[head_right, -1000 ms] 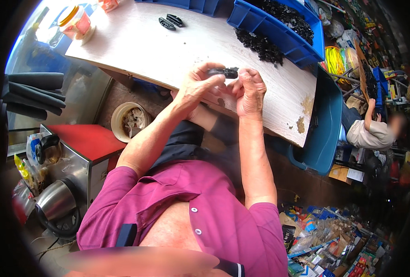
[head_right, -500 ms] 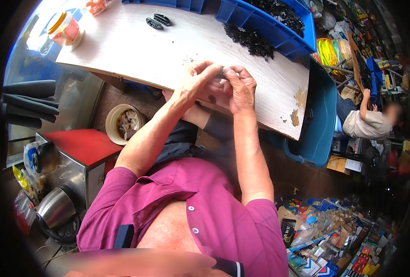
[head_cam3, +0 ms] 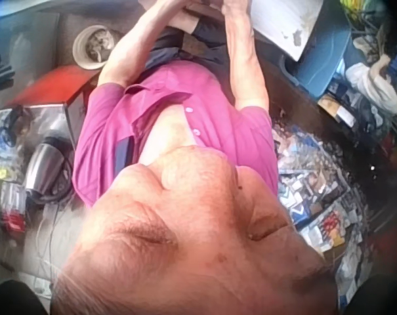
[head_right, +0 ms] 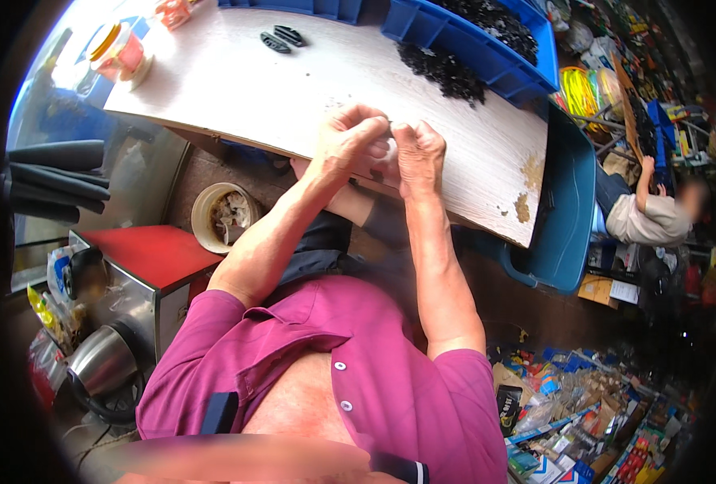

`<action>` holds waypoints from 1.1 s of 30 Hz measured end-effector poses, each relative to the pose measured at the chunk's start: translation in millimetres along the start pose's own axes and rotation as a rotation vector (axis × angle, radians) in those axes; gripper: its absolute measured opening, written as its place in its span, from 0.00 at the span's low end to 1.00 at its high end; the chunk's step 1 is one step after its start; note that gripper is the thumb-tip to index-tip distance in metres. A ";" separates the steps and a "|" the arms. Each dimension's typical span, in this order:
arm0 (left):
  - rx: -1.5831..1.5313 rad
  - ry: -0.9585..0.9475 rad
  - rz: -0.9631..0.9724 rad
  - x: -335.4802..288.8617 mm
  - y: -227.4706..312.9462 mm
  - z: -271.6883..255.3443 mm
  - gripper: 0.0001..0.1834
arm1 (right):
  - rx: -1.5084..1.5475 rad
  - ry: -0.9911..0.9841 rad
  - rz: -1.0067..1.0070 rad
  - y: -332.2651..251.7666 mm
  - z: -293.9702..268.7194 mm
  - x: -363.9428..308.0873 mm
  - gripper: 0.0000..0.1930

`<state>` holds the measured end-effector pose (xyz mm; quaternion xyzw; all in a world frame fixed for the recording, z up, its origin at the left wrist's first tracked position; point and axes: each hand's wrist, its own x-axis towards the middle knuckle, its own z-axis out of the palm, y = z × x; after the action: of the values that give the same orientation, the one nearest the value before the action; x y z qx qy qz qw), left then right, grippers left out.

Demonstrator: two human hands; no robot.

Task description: The person assembles small L-shaped brackets by hand, taking parts from a parts bin and joining them with small screws.

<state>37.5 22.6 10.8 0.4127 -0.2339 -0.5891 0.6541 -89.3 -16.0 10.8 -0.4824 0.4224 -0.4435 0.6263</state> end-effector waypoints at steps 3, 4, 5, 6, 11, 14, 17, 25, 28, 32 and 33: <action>-0.025 -0.047 -0.026 2.1 -1.8 -2.3 0.06 | 0.002 0.034 -0.039 6.4 -0.5 3.2 0.11; -0.022 -0.039 -0.018 1.5 -2.1 -4.2 0.06 | 0.013 0.055 -0.067 7.5 -1.8 4.0 0.11; 0.064 -0.075 0.012 -0.1 -2.7 -5.5 0.09 | 0.008 0.060 -0.074 7.5 -3.6 3.1 0.11; 0.148 -0.118 0.038 0.7 -4.0 -6.2 0.13 | 0.010 0.058 -0.078 6.6 -6.4 3.2 0.11; 1.350 0.369 1.026 53.5 45.6 -83.1 0.24 | 0.217 0.100 -0.012 -2.4 -27.0 -1.4 0.11; 1.872 0.432 0.834 85.9 78.1 -132.3 0.25 | 0.288 0.316 0.043 -9.0 -63.2 10.0 0.15; 1.843 0.338 0.874 100.1 87.4 -160.3 0.24 | 0.320 0.672 0.069 -27.2 -105.7 24.0 0.13; 1.721 -0.028 0.942 84.4 51.9 -111.5 0.16 | -0.002 0.712 0.113 -35.2 -145.6 37.1 0.09; 1.699 -0.056 0.948 86.0 42.1 -105.3 0.16 | -0.160 0.565 0.161 -34.6 -133.4 58.1 0.09; 1.600 -0.010 1.024 76.3 42.9 -93.0 0.18 | -0.371 0.528 0.231 -41.0 -112.6 81.4 0.14; 1.582 0.047 1.103 70.9 48.8 -88.9 0.19 | -0.478 0.549 0.245 -43.3 -104.0 85.6 0.14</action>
<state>150.0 -23.9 -11.1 0.5778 -0.7111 0.1377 0.3761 -173.9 -128.5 26.0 -0.4240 0.7203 -0.3670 0.4083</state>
